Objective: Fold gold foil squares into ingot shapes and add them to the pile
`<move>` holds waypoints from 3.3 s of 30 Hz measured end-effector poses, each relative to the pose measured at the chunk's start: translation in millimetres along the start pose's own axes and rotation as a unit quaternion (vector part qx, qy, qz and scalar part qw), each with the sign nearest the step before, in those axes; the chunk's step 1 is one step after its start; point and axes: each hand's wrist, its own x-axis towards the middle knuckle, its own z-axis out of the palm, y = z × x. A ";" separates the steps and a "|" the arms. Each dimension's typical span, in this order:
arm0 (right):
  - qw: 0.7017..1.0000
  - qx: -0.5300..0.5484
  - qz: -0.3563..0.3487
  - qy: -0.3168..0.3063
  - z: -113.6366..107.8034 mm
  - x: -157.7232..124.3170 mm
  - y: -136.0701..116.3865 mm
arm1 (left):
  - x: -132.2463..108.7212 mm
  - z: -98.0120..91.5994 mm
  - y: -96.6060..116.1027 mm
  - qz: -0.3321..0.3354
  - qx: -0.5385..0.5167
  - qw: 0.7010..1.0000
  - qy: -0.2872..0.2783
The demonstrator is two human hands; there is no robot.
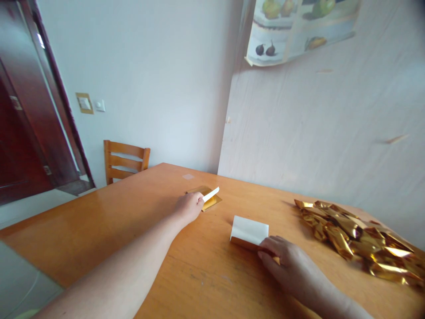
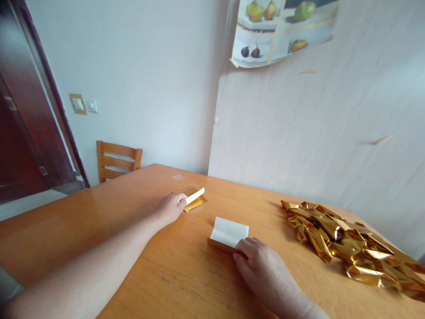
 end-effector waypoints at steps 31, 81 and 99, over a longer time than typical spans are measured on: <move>1.000 0.006 -0.005 0.001 -5.5 -1.5 -8.5 | -30.6 -6.0 34.9 0.191 -0.136 0.971 -0.045; 0.993 0.095 0.063 0.006 -1.7 -0.4 -9.0 | -61.5 -10.7 69.4 0.177 -0.146 0.939 -0.258; 0.991 0.087 0.094 -0.042 -3.2 -2.2 -10.4 | -64.3 -7.0 66.3 0.262 -0.104 0.915 -0.288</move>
